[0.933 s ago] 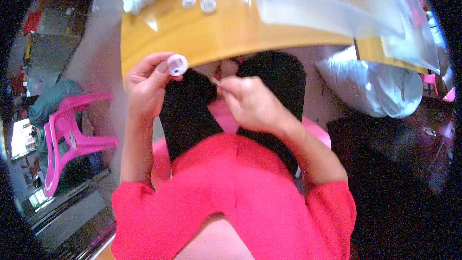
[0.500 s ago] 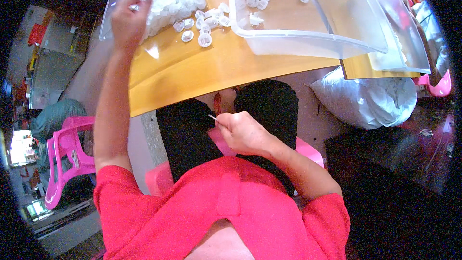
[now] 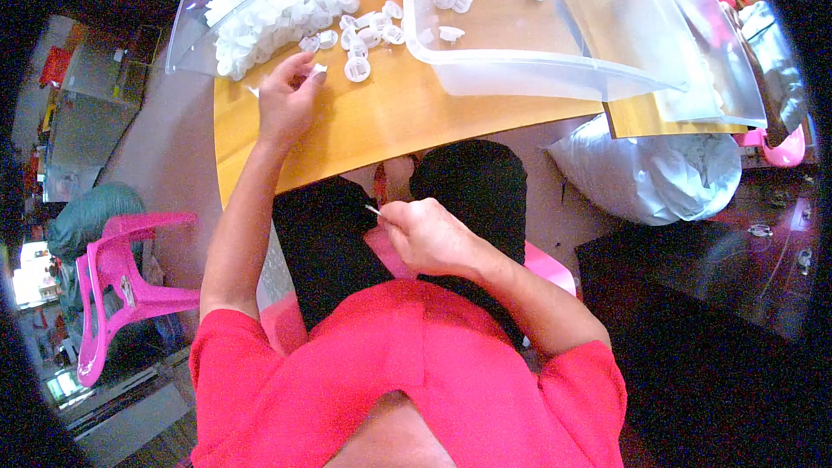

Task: The person assembles small white plastic components by hand, using a thin metal pick for adjustment.

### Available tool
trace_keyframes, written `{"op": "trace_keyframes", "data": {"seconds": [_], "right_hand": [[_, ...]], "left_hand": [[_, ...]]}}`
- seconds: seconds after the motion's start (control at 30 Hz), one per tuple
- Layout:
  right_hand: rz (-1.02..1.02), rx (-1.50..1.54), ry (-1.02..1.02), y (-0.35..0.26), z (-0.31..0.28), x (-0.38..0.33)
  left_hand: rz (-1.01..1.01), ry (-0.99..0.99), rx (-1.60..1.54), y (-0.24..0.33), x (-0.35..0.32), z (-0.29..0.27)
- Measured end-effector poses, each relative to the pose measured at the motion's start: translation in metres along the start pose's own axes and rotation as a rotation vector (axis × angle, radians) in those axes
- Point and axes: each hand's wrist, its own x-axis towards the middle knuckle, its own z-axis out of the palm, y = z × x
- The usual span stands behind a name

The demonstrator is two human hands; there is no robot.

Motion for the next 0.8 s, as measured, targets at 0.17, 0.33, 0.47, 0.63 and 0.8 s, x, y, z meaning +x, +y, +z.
{"op": "trace_keyframes", "data": {"seconds": [0.17,0.33,0.47,0.63,0.8], "right_hand": [[0.064,0.087,0.056,0.001,-0.001,0.003],[-0.009,0.204,0.196,-0.003,0.008,0.006],[0.142,0.38,0.207,-0.023,0.015,0.003],[0.103,0.326,0.258,-0.002,0.016,0.004],[0.057,0.107,0.235,-0.005,0.014,0.002]], "left_hand": [[-0.552,-0.212,-1.119,0.037,-0.07,-0.021],[-0.646,-0.238,-1.278,0.053,-0.136,-0.013],[-0.525,-0.121,-1.034,0.062,-0.165,0.003],[-0.532,-0.139,-0.928,0.066,-0.173,0.003],[-0.605,-0.313,-0.981,0.062,-0.17,-0.011]]}}
